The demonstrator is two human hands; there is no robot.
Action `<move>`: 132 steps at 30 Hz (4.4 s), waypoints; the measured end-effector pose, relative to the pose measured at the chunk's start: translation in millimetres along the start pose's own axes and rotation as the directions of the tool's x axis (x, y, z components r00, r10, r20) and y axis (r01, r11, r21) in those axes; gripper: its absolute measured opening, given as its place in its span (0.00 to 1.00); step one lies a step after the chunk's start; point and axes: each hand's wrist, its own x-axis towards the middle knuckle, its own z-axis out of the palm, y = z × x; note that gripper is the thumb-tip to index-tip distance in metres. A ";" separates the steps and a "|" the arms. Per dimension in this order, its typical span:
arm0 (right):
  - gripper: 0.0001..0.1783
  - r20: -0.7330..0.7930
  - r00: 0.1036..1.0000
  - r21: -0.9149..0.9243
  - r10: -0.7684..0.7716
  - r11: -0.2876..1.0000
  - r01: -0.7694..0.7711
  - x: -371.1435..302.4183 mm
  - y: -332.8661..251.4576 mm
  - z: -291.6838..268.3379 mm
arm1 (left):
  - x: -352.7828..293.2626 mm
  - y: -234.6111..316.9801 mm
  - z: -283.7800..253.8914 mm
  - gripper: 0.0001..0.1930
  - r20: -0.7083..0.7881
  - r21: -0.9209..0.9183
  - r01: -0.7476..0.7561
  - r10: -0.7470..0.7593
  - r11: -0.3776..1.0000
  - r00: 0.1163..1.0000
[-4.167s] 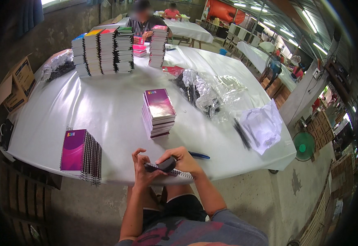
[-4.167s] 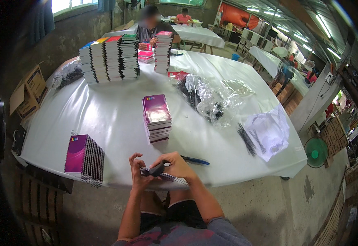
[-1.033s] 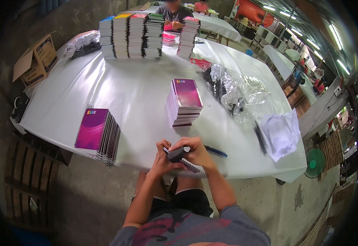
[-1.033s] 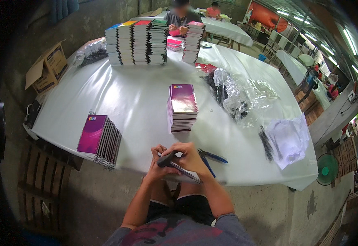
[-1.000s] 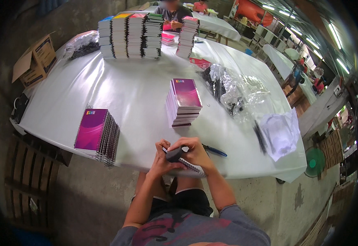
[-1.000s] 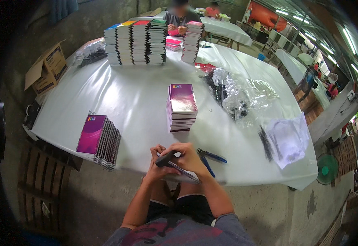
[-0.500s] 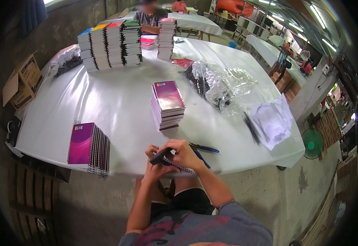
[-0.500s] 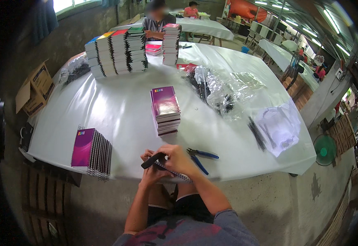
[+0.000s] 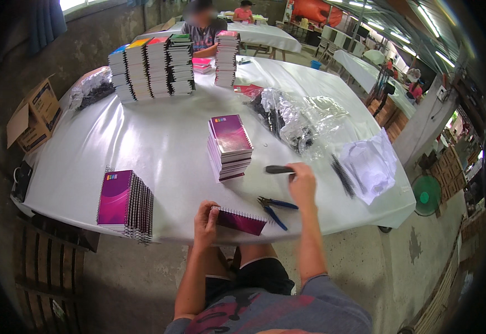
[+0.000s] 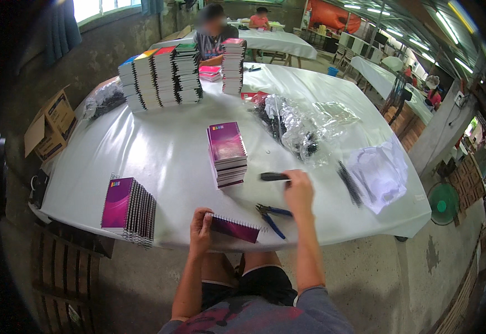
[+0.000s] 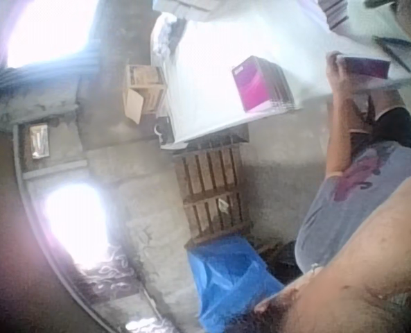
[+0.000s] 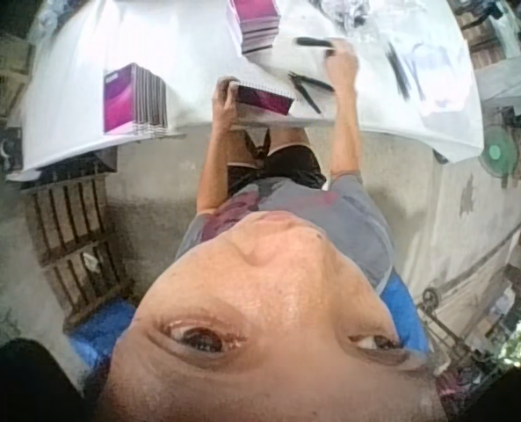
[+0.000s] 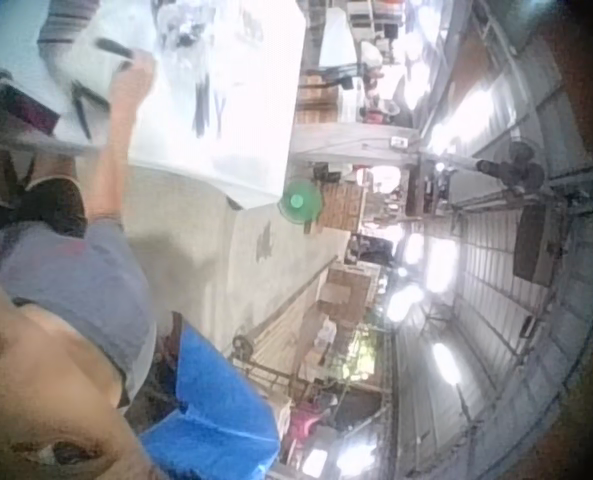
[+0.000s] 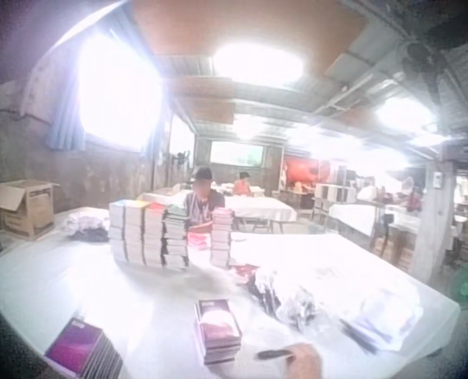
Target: The person repeatedly picks a purple notebook and a metal spiral binding from a table, inserts the spiral into the notebook's holes, and uses pliers to close the spiral ends. The person stacks the finished notebooks on the table.
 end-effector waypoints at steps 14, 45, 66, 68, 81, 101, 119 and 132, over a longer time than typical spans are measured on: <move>0.33 0.626 0.768 -0.088 0.134 0.991 -0.100 -85.3 -13.4 -54.8 | -11.0 -11.5 5.9 0.10 -0.365 -0.079 -0.354 0.303 0.932 0.880; 0.21 0.356 0.919 0.270 -0.167 0.960 0.070 -92.9 -139.9 -48.9 | -12.7 0.9 3.0 0.14 -0.356 0.367 -0.434 0.555 0.823 0.752; 0.21 0.428 0.879 0.200 -0.209 0.971 0.133 -85.0 -150.6 -43.6 | -11.9 -7.1 3.3 0.15 -0.348 0.343 -0.448 0.554 0.826 0.756; 0.21 0.440 0.871 0.187 -0.219 0.971 0.150 -83.6 -150.2 -44.0 | -11.9 -6.0 4.3 0.16 -0.350 0.351 -0.452 0.562 0.820 0.749; 0.18 0.567 0.812 0.370 -0.135 0.923 -0.105 -83.3 -142.7 -40.5 | -12.4 -2.3 3.3 0.18 -0.313 0.377 -0.454 0.572 0.807 0.758; 0.21 0.721 0.691 0.397 -0.051 0.847 -0.353 -70.0 -56.5 -58.3 | -10.4 2.6 -3.9 0.07 -0.350 0.197 -0.258 0.314 0.946 0.883; 0.21 0.411 0.912 0.908 -0.002 0.092 -0.409 -44.6 -174.0 -8.6 | -50.7 151.7 -48.6 0.07 -0.517 0.272 -0.303 0.404 0.913 0.754; 0.15 0.374 0.847 0.830 -0.376 0.544 -0.125 51.3 -311.4 135.0 | -3.3 142.4 -163.6 0.12 -0.621 0.760 0.234 0.571 0.606 0.537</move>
